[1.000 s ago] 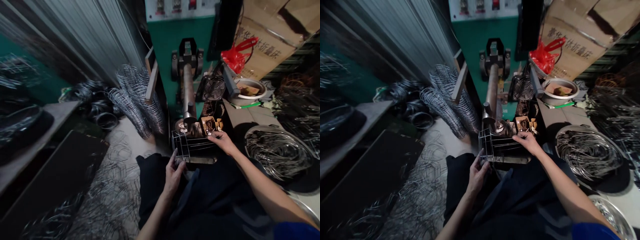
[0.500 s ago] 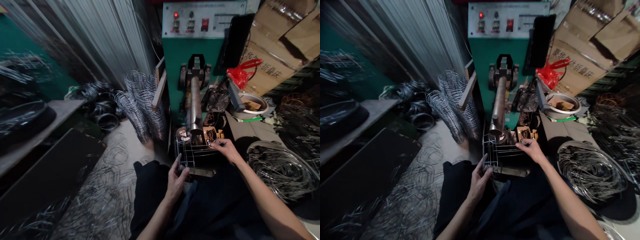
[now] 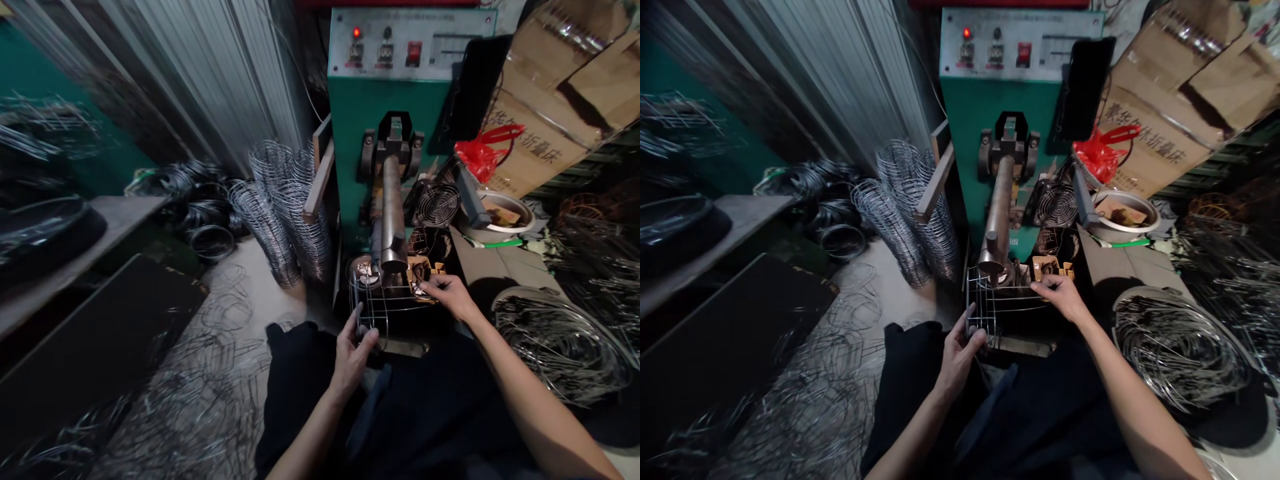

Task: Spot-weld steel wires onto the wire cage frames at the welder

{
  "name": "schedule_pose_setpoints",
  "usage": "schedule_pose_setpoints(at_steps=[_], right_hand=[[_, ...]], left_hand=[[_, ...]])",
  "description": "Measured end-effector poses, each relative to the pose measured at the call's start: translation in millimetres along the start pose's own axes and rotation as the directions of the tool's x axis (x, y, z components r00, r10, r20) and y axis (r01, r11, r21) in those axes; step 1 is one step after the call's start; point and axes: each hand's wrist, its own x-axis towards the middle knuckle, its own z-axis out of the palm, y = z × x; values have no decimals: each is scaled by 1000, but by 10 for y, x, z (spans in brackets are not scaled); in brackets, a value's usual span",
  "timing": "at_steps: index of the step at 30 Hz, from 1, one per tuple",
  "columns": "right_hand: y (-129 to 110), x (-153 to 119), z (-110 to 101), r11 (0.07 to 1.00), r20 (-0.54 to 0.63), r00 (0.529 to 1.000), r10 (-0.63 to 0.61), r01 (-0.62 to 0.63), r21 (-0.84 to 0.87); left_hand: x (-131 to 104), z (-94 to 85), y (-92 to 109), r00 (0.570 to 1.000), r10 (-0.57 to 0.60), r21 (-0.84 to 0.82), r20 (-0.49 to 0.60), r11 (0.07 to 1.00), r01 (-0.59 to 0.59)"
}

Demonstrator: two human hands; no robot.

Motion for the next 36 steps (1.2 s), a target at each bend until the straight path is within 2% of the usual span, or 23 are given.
schedule_pose_setpoints(at_steps=[6, 8, 11, 13, 18, 24, 31, 36], right_hand=[[56, 13, -23, 1000, -17, 1000, -2, 1, -30], [90, -45, -1, 998, -91, 995, -51, 48, -32], [120, -207, 83, 988, -250, 956, -154, 145, -56], [120, -326, 158, 976, -289, 933, -216, 199, -88], [76, -440, 287, 960, -280, 919, -279, 257, -114], [93, -287, 301, 950, -245, 919, -308, 284, -129], [81, -106, 292, 943, -244, 912, -331, 313, -110], [108, 0, 255, 952, -238, 924, -300, 273, -138]], left_hand=[[29, -10, -10, 999, -42, -38, 3, 998, 42], [48, -25, 3, 998, -56, -25, 19, 998, 56], [91, -31, 70, 996, -76, -1, 37, 997, 76], [108, -16, 119, 997, -74, -1, 32, 997, 74], [68, 38, 140, 1000, -25, -25, -11, 999, 25], [72, 46, 122, 999, 11, -19, -31, 1000, -11], [240, 58, 119, 999, 40, -29, -27, 999, -40], [352, 72, 76, 999, 44, -55, -20, 997, -45]])
